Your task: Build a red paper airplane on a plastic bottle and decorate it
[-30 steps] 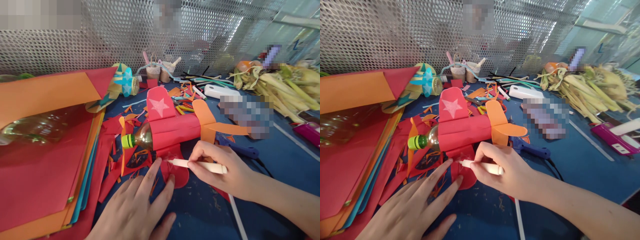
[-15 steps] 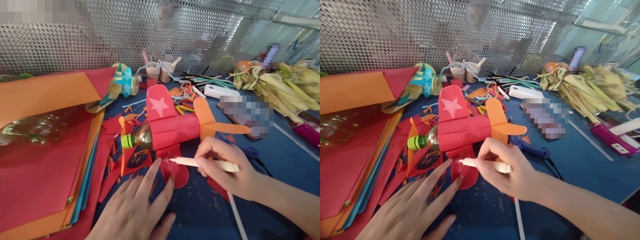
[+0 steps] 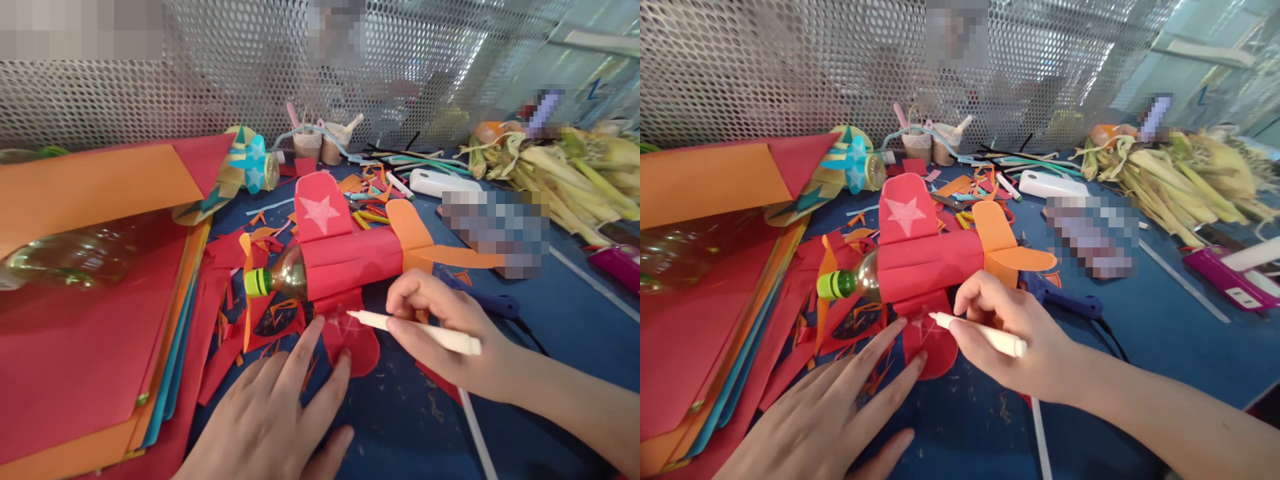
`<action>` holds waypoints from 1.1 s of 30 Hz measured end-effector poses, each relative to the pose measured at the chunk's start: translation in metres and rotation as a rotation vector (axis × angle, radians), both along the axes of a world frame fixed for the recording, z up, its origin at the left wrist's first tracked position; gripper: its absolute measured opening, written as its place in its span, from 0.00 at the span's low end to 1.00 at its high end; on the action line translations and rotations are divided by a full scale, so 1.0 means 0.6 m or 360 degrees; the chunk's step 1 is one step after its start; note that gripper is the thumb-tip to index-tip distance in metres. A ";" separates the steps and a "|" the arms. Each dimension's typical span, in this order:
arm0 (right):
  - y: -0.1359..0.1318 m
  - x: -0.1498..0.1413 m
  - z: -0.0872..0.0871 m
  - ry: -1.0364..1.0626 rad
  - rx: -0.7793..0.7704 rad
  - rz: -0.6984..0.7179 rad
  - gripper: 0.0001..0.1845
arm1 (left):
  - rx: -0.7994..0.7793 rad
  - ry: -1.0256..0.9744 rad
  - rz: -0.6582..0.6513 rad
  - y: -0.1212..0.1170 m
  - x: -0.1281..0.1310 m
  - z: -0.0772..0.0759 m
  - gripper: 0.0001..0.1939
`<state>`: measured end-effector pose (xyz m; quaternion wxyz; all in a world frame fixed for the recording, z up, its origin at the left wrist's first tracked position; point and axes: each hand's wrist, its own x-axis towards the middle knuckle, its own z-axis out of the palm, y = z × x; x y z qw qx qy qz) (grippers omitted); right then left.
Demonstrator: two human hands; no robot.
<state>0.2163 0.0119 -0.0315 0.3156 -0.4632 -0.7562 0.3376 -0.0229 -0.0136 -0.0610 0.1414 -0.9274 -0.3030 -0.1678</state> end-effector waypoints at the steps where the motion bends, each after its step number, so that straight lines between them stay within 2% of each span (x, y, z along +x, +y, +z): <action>1: 0.000 -0.001 -0.001 -0.0017 -0.0019 0.0008 0.06 | 0.0012 -0.0012 -0.0006 -0.001 0.000 -0.001 0.19; 15: 0.003 -0.001 -0.003 -0.0085 -0.0095 0.0050 0.08 | 0.0002 -0.0003 -0.0004 0.003 -0.002 -0.007 0.19; 20: 0.003 -0.003 -0.002 -0.0093 -0.0099 -0.0012 0.08 | 0.0007 -0.0014 0.0020 0.002 0.001 -0.004 0.19; 33: 0.002 -0.003 -0.003 -0.0080 -0.0099 0.0002 0.08 | 0.0018 0.0004 -0.0017 0.003 0.002 -0.003 0.18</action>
